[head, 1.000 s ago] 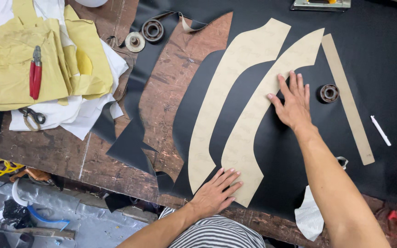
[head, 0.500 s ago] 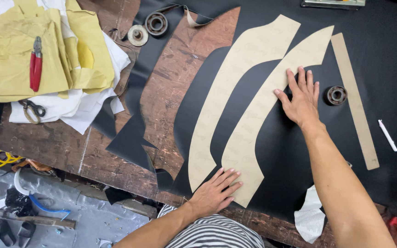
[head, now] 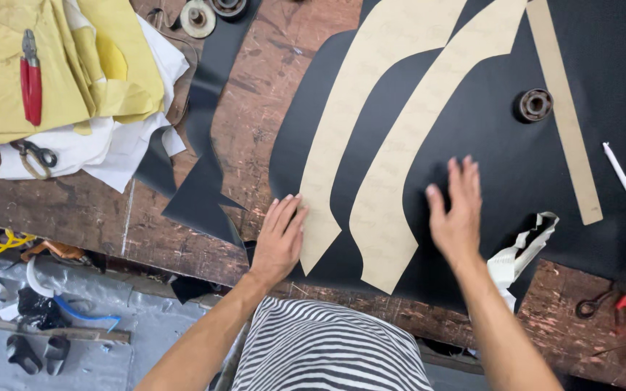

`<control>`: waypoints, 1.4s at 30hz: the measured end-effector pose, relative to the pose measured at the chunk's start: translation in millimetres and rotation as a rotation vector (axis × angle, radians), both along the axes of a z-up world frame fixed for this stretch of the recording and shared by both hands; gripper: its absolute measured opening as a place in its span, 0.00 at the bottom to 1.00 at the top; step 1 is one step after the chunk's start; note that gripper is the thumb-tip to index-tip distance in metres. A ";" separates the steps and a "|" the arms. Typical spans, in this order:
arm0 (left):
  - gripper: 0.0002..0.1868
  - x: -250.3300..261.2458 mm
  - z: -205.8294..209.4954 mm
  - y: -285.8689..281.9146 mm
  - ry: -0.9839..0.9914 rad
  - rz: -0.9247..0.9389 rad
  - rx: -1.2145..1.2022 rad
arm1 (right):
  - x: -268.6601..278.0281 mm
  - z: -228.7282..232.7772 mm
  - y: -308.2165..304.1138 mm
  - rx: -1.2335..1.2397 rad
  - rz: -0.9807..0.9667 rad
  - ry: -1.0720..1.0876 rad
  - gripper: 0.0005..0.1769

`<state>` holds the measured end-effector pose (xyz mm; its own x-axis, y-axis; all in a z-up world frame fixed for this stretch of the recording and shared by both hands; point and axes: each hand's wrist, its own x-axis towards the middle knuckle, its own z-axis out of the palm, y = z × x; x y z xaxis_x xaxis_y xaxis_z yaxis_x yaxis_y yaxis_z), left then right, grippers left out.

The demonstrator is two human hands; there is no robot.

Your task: The person places beige paper templates onto a black sheet of material, secures them with weights, and uses scissors to cut the material along the template edges. The person then removes the templates and marks the cut pieces with a white pen.

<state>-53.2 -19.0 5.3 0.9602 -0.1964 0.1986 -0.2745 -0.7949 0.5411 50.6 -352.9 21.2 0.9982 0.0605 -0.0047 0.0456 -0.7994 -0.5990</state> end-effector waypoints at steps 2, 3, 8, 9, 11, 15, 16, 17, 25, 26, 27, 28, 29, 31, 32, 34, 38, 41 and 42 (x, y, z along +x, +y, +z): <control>0.24 3.6 -2.0 7.7 -0.010 -0.018 0.009 | -34.3 2.7 7.5 -0.048 0.042 0.063 0.35; 0.24 4.3 -3.8 9.0 -0.009 -0.019 0.011 | -47.0 3.1 9.8 -0.061 0.056 0.062 0.35; 0.26 2.8 -8.8 10.5 -0.010 -0.016 0.016 | -77.1 -3.3 18.3 -0.085 0.069 0.048 0.36; 0.26 3.8 -8.0 10.1 -0.010 -0.021 0.008 | -76.2 -4.2 19.3 -0.082 0.057 0.045 0.36; 0.28 3.2 -5.2 9.9 -0.006 -0.022 -0.005 | -73.4 -4.7 24.0 -0.072 0.042 0.043 0.36; 0.30 3.9 -3.3 9.1 -0.024 -0.025 0.013 | -61.0 -1.7 37.5 -0.071 0.085 0.005 0.36; 0.30 4.7 -3.6 8.8 -0.028 -0.020 0.016 | -55.4 -1.3 42.1 -0.067 0.095 -0.005 0.36; 0.30 3.3 -3.7 9.0 -0.029 -0.010 0.019 | -50.0 -1.1 47.1 -0.061 0.110 -0.013 0.36; 0.29 1.2 -3.9 11.0 -0.048 0.015 -0.023 | 10.0 0.9 76.9 -0.082 0.180 -0.062 0.37; 0.29 1.0 -4.0 11.4 -0.046 0.021 -0.025 | 14.9 2.0 79.8 -0.088 0.185 -0.063 0.37; 0.29 0.5 -4.6 11.7 -0.044 0.025 -0.019 | 17.3 3.0 81.7 -0.080 0.190 -0.061 0.37; 0.29 0.0 -5.3 11.9 -0.042 0.029 -0.013 | 19.7 3.6 83.6 -0.073 0.195 -0.058 0.38; 0.29 0.6 -6.4 12.2 -0.040 0.032 -0.008 | 22.7 4.0 85.6 -0.065 0.198 -0.057 0.38; 0.28 0.6 -8.5 12.1 -0.055 0.042 0.008 | 20.4 3.8 90.0 -0.061 0.204 -0.038 0.38; 0.28 0.4 -9.4 11.9 -0.062 0.048 0.016 | 18.0 3.3 91.6 -0.058 0.207 -0.028 0.38; 0.29 0.9 -11.0 12.5 -0.041 0.075 -0.015 | 14.1 1.0 94.7 -0.053 0.215 -0.014 0.37; 0.34 0.4 -9.5 12.6 -0.019 0.073 -0.062 | 6.6 0.8 96.0 -0.040 0.205 -0.019 0.38; 0.35 2.6 -7.3 11.7 -0.005 0.073 -0.072 | -2.3 9.2 99.2 0.011 0.160 -0.017 0.37; 0.34 4.4 -7.2 11.5 -0.023 0.084 -0.090 | -6.3 12.4 101.0 0.062 0.133 0.002 0.36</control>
<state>-48.8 -7.5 -1.9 0.9676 -0.0958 0.2338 -0.2220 -0.7640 0.6059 44.4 -251.8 33.7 0.9813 0.1922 0.0012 0.1473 -0.7478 -0.6473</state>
